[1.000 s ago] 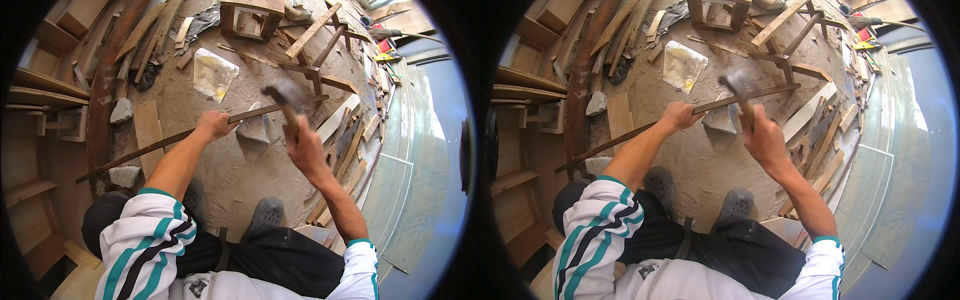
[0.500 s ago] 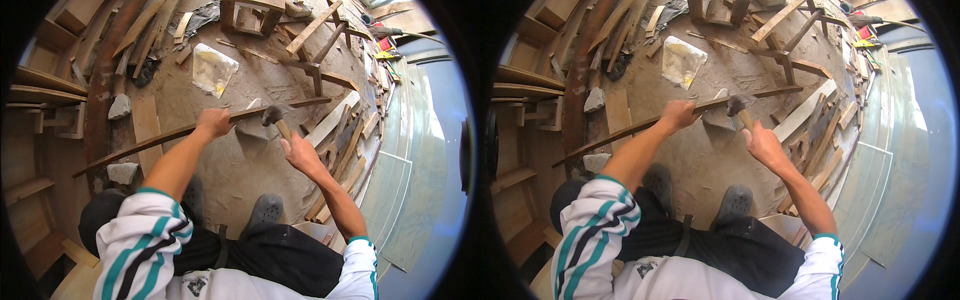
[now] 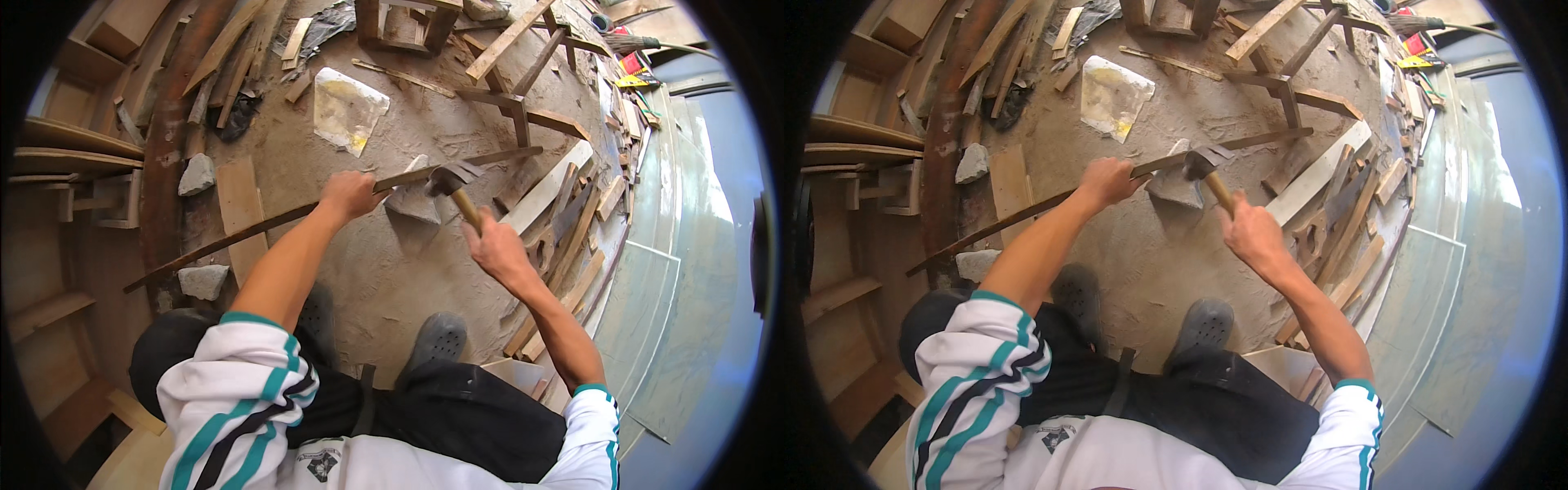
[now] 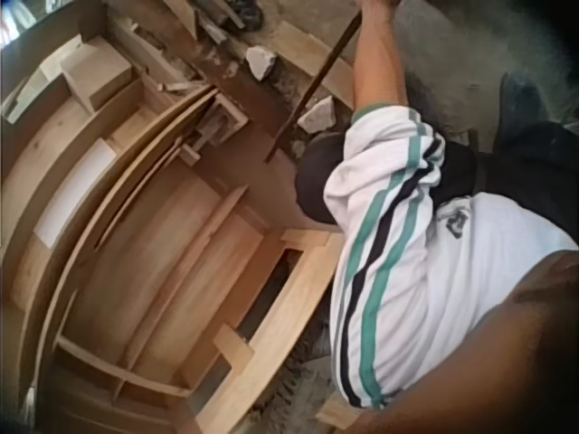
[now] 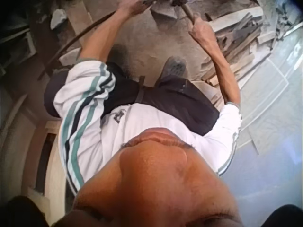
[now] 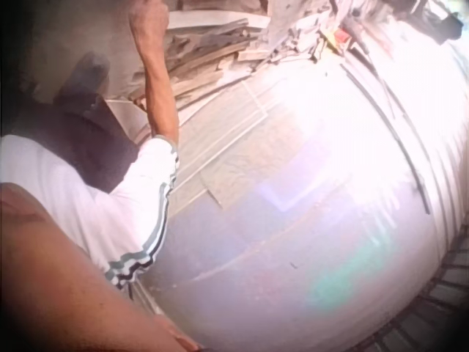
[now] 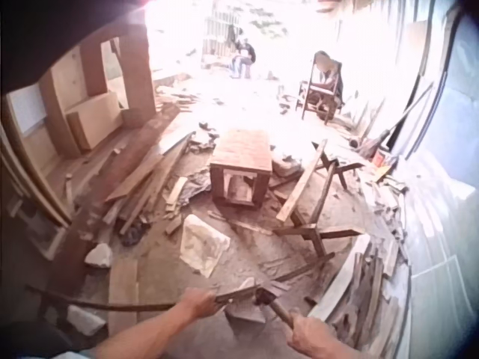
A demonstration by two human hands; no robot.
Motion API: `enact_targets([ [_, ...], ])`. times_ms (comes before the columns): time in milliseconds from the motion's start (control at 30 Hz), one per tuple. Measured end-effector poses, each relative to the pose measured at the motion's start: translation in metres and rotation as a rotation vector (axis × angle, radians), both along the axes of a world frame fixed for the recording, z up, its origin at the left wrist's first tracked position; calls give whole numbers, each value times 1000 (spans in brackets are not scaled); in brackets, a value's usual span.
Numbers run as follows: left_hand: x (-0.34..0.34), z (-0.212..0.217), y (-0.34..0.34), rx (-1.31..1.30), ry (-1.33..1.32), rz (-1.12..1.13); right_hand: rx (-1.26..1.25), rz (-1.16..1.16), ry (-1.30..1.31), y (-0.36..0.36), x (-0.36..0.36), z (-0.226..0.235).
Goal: The person sits on the floor and uses a hand saw to cut a wooden plank, then assembles wooden pieces into a frame-like structure. They use a hammer to secure joints and adjust the frame's alignment.
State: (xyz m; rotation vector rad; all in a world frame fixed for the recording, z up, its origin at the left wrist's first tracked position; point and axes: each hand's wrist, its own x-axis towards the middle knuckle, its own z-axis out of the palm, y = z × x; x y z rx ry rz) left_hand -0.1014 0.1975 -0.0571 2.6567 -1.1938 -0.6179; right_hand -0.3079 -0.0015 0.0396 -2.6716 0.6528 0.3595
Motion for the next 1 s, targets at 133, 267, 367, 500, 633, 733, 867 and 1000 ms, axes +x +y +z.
enact_targets([
  [133, -2, -3, 8, 25, 33, -18, -9, -11, -247, 7, 10, 35],
  [267, 0, 1, 4, 48, 36, -6, -13, 94, -356, 25, 19, 44],
  [367, 5, -13, 10, 18, 7, -76, -110, 278, -303, 42, 7, 32],
  [500, 1, -5, 6, 72, -23, -48, -185, 417, -249, 54, -19, 13],
  [633, -2, 5, 2, 49, 5, -12, -297, 479, -286, 58, -24, 4],
  [733, 0, 2, 2, 30, -1, -22, -381, 313, -162, 41, -21, -12],
  [867, -2, -3, 3, -20, -27, -21, -353, 330, -154, 28, -29, -6],
  [1000, 0, -4, 4, -21, -39, -20, -265, 397, -232, 48, -31, -6],
])
